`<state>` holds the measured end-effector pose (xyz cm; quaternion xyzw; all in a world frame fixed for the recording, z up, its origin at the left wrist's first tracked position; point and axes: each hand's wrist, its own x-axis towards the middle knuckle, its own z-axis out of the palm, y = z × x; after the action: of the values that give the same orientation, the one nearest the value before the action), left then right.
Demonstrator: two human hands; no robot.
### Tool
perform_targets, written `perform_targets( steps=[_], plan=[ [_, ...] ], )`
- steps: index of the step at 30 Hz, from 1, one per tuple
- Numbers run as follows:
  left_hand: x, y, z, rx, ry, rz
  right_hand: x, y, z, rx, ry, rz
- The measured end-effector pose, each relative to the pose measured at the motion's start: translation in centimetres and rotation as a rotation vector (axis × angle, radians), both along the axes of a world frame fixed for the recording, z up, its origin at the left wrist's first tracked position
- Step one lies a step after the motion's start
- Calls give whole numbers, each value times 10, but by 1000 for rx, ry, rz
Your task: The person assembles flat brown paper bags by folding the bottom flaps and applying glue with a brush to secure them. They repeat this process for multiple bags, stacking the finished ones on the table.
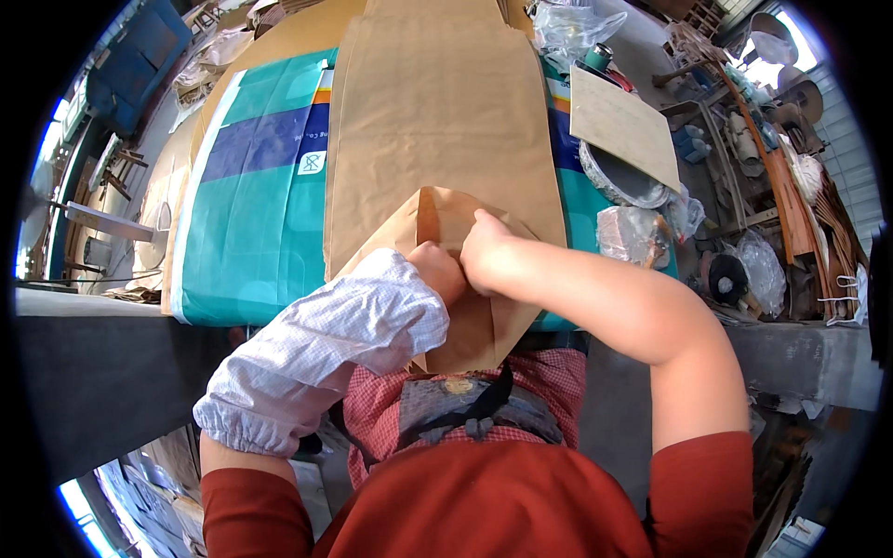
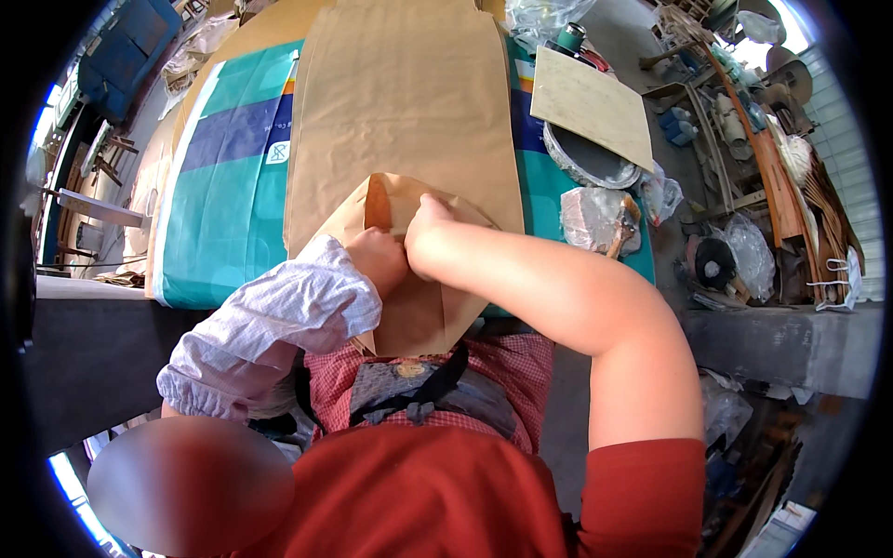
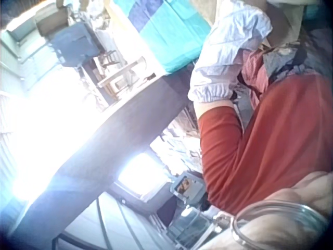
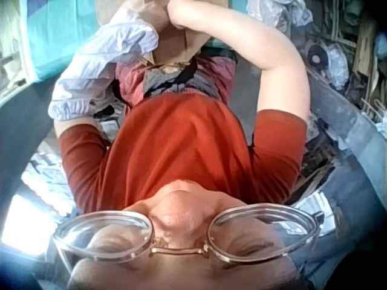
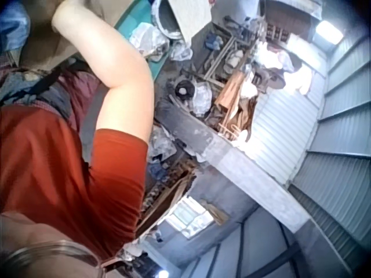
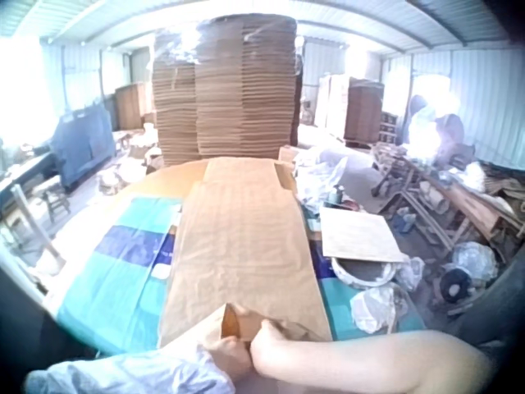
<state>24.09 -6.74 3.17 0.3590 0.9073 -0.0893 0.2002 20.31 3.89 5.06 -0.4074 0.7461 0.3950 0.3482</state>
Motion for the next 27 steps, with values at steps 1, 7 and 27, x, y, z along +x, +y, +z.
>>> perform_targets(
  steps=[1, 7, 27],
  plan=[
    [-1, 9, 6, -67, -101, 21, -6, 13, -7, -5, -30, -66],
    [28, -22, 5, 16, -15, 129, -4, -8, 17, 12, -40, -393],
    [-41, -96, 2, 523, -286, 477, 24, 119, -38, -1156, 312, -591]
  ],
)
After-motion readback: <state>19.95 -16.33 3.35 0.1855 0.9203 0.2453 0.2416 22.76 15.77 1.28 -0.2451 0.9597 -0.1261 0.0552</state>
